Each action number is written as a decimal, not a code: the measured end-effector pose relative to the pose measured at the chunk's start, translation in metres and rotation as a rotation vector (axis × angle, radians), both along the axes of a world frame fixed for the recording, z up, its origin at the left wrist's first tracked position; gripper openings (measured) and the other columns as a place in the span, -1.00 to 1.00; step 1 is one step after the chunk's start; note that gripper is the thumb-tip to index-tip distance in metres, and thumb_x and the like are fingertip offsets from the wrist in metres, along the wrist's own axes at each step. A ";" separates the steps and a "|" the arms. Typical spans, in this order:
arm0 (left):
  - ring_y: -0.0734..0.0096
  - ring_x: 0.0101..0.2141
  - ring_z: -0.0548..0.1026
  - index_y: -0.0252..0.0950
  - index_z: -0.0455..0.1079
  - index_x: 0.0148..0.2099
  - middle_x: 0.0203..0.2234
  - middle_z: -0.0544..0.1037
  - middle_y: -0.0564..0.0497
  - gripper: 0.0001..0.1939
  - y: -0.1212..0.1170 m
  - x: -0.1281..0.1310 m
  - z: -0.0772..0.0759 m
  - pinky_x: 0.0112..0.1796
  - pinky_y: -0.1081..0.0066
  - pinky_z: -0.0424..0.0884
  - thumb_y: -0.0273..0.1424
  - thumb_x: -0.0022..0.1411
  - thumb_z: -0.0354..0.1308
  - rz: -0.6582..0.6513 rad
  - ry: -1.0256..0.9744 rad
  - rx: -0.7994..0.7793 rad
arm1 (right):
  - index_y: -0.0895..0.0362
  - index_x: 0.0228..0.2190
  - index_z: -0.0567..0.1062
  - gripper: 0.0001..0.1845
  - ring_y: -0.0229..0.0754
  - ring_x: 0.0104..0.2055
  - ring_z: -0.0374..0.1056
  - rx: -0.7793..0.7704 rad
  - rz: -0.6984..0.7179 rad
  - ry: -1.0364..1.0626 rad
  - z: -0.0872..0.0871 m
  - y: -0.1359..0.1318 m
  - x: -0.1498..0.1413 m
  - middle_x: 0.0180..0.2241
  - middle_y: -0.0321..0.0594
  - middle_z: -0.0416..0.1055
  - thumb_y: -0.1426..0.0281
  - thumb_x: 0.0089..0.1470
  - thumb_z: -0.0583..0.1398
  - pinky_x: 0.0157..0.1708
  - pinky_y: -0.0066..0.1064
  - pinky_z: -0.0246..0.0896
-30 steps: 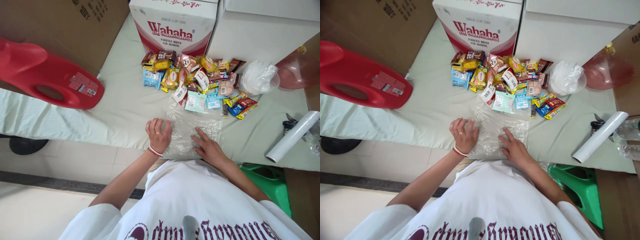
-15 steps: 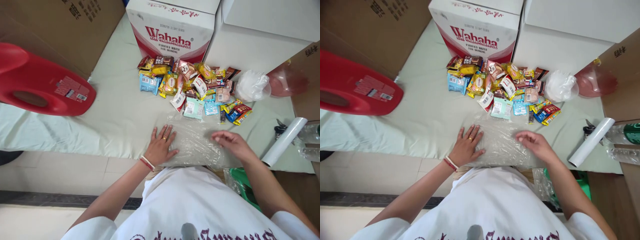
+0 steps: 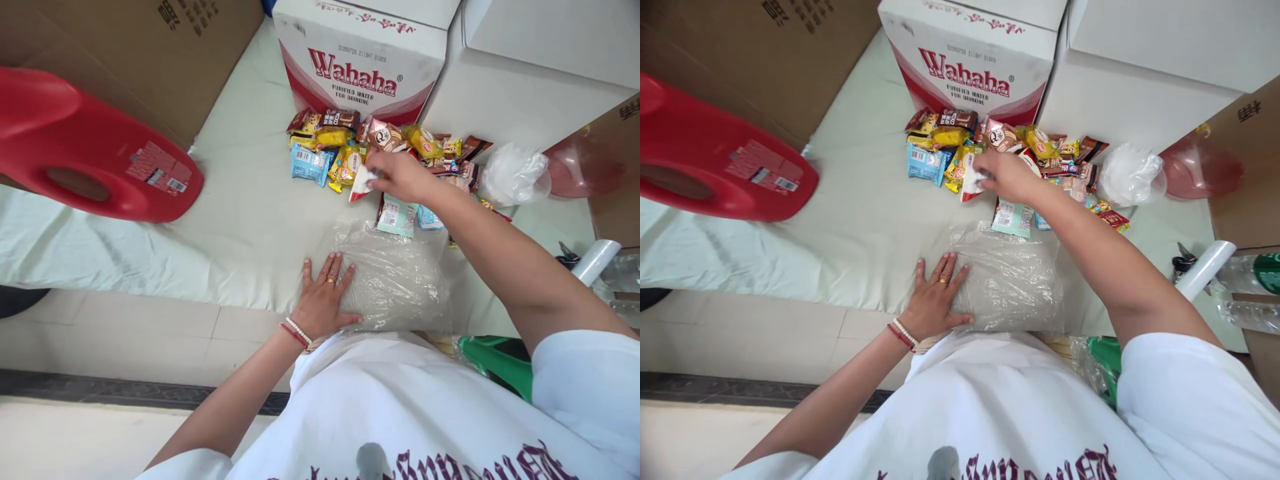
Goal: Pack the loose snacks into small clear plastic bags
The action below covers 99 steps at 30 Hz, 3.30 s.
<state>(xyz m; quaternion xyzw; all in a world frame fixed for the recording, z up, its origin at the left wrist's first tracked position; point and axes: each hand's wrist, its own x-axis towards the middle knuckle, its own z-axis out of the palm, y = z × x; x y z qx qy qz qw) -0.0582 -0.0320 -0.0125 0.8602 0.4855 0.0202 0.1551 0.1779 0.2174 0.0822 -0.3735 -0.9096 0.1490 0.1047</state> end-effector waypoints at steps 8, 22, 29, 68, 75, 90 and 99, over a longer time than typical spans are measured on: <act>-0.32 0.44 -0.03 -0.54 -0.08 0.51 0.46 -0.05 -0.47 0.22 0.001 -0.002 -0.002 0.33 -0.40 -0.40 0.30 0.16 0.08 0.012 -0.029 0.038 | 0.11 -0.21 0.53 -0.69 -0.27 -0.41 0.26 -0.539 0.110 0.073 0.037 -0.100 0.035 -0.41 -0.34 0.41 0.12 0.27 0.20 -0.34 -0.44 0.07; 0.16 0.39 0.22 -0.26 0.36 0.27 0.33 0.38 -0.21 -0.38 -0.025 -0.048 0.008 0.43 -0.03 -0.05 -0.54 0.13 0.08 -0.395 -0.318 0.021 | 0.00 0.16 0.48 -0.55 0.07 0.21 0.32 -0.433 0.092 0.091 -0.022 -0.252 0.099 0.16 0.02 0.41 0.23 0.26 0.26 0.18 0.01 0.29; 0.29 0.23 0.46 -0.12 0.52 -0.04 0.10 0.61 -0.06 -0.73 -0.005 -0.053 0.016 0.31 0.14 0.24 -0.44 0.39 0.00 -0.262 -0.405 -0.192 | 0.03 -0.25 0.61 -0.78 -0.03 -0.02 0.46 -0.591 -0.176 0.380 -0.055 -0.285 0.120 -0.10 -0.08 0.57 0.24 0.32 0.19 0.04 -0.09 0.38; 0.06 -0.12 0.58 -0.24 0.51 -0.08 -0.20 0.62 -0.14 -0.76 0.078 0.020 0.013 -0.05 0.15 0.38 -0.35 0.23 0.13 0.530 -0.203 -0.095 | 0.06 0.08 0.48 -0.66 -0.08 -0.17 0.39 -0.123 0.170 -0.243 -0.042 -0.215 0.015 -0.14 -0.09 0.50 0.48 0.36 0.08 -0.28 -0.34 0.13; 0.39 -0.56 0.42 -0.27 0.49 -0.30 -0.62 0.46 0.10 -0.80 0.061 0.005 0.034 -0.44 0.40 0.32 -0.25 0.20 0.16 0.617 -0.737 -0.440 | 0.11 0.21 0.38 -0.55 -0.07 -0.08 0.41 -0.175 0.022 -0.130 -0.068 -0.228 0.013 -0.07 -0.05 0.50 0.54 0.37 0.01 -0.11 -0.29 0.28; 0.03 -0.06 0.42 -0.14 0.50 0.15 -0.12 0.52 -0.18 -0.64 0.028 0.095 0.024 -0.14 0.15 0.41 -0.39 0.38 0.04 0.332 -0.195 0.000 | 0.14 -0.10 0.57 -0.62 0.24 0.13 0.28 -0.030 -0.820 0.069 -0.060 -0.235 0.074 0.08 0.12 0.39 0.16 0.14 0.30 0.12 0.06 0.26; -0.14 0.04 0.48 -0.41 0.24 0.29 -0.01 0.52 -0.33 -0.37 0.038 0.100 0.015 0.04 -0.04 0.36 -0.33 0.22 0.21 0.486 -0.388 -0.056 | 0.09 -0.04 0.48 -0.73 -0.02 -0.24 0.46 -0.343 -0.575 0.173 -0.035 -0.209 0.023 -0.31 -0.15 0.52 0.36 0.29 0.07 -0.18 -0.26 0.32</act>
